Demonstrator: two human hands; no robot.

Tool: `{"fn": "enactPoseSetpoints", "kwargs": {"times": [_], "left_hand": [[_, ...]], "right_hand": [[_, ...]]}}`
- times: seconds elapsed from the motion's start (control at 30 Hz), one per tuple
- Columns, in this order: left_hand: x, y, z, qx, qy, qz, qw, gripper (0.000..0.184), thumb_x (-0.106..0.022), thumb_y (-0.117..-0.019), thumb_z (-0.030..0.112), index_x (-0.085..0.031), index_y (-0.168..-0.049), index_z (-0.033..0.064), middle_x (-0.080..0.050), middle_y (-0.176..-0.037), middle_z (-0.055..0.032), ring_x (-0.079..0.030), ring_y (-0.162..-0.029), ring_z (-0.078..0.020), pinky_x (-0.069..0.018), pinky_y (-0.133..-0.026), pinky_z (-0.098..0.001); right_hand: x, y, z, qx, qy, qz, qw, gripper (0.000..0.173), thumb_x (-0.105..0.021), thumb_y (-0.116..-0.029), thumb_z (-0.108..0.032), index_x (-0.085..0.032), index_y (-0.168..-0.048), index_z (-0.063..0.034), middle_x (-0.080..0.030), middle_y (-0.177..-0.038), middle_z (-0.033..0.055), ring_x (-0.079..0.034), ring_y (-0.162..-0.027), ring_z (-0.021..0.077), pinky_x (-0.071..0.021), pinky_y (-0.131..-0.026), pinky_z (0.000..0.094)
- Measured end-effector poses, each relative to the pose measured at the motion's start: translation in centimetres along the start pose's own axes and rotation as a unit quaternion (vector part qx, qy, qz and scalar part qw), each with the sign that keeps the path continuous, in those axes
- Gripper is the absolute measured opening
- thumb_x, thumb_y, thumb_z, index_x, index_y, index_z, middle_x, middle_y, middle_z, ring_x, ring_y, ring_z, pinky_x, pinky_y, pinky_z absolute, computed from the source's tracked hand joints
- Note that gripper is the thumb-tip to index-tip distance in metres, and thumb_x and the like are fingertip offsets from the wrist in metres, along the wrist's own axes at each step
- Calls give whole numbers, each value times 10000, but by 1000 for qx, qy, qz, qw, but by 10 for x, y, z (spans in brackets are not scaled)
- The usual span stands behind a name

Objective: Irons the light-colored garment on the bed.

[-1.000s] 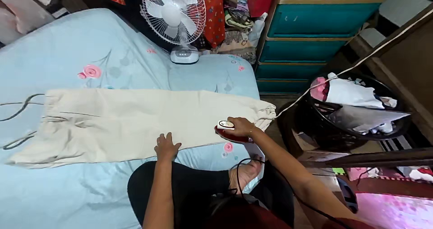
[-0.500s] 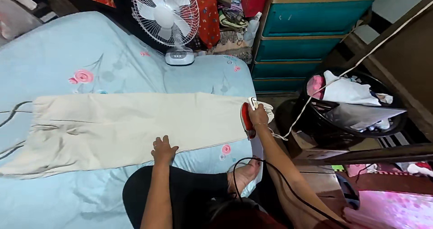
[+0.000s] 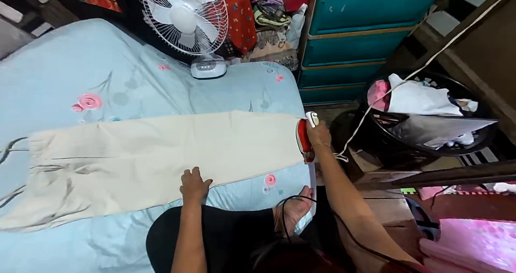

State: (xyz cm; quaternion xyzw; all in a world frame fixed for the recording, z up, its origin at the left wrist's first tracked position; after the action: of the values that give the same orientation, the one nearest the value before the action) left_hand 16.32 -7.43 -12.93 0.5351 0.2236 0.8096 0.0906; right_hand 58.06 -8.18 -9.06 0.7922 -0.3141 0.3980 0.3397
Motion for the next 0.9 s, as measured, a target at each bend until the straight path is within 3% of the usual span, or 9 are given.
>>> {"fn": "enactPoseSetpoints", "kwargs": {"times": [0.1, 0.27, 0.37, 0.53, 0.63, 0.8, 0.9], "left_hand": [[-1, -2, 2, 2, 4, -1, 1000, 721, -812, -892, 189, -466, -1487, -24, -368, -1554, -333, -337, -1460, -521, -352, -1105, -712], [-2, -4, 4, 6, 2, -4, 1000, 732, -812, -891, 175, -453, -1494, -32, -359, -1556, -345, -331, -1463, -529, -346, -1107, -720], [0, -2, 4, 7, 7, -1, 1000, 724, -816, -885, 164, -463, -1484, -36, -361, -1553, -345, -330, -1460, -532, -346, -1108, -717], [-1, -1, 6, 4, 11, 4, 1000, 712, -818, -882, 149, -469, -1471, -48, -380, -1533, -347, -343, -1446, -536, -342, -1101, -723], [-1, -1, 7, 4, 12, 9, 1000, 711, -821, -876, 137, -472, -1466, -51, -390, -1523, -346, -349, -1441, -536, -352, -1096, -715], [-4, -3, 6, 3, 9, 17, 1000, 715, -829, -868, 132, -475, -1458, -61, -401, -1513, -350, -368, -1429, -533, -365, -1088, -708], [-4, -2, 7, 3, 12, 20, 1000, 712, -824, -868, 117, -471, -1456, -71, -393, -1514, -361, -362, -1428, -543, -361, -1089, -711]], "right_hand": [[2, -12, 6, -44, -43, 13, 998, 576, -515, -1059, -462, -538, -1409, -5, -664, -1290, 231, -639, -1220, 369, -487, -1022, 544], [-6, -45, 14, -37, -84, 6, 996, 568, -545, -1054, -441, -546, -1377, 26, -661, -1247, 266, -641, -1185, 398, -491, -1003, 558], [-10, -49, 27, -8, -142, -8, 990, 526, -571, -1050, -396, -571, -1320, 55, -671, -1147, 272, -664, -1051, 385, -509, -944, 550], [-1, -21, 38, -23, -176, -33, 984, 537, -579, -1058, -395, -544, -1348, 54, -661, -1112, 244, -659, -954, 318, -523, -888, 481], [-3, -31, 37, -34, -176, -28, 983, 537, -578, -1058, -405, -567, -1321, 63, -668, -1107, 242, -662, -968, 317, -519, -899, 478], [-7, -62, 34, -45, -156, -42, 986, 561, -526, -1075, -414, -565, -1324, 88, -640, -1215, 300, -634, -1122, 397, -485, -988, 534], [-5, -66, 39, -31, -160, -50, 985, 549, -513, -1083, -400, -569, -1305, 99, -635, -1195, 310, -638, -1088, 397, -486, -971, 531]]}}
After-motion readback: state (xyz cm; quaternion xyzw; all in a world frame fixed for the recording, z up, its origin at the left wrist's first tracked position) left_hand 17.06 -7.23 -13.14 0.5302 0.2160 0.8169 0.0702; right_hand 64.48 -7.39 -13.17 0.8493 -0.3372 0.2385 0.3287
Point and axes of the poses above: each hand's wrist, its own y-axis away from the middle knuckle, its own x-axis out of the back of the hand, z = x × y, the point moved 1 cm from there along -y, towards the middle knuckle
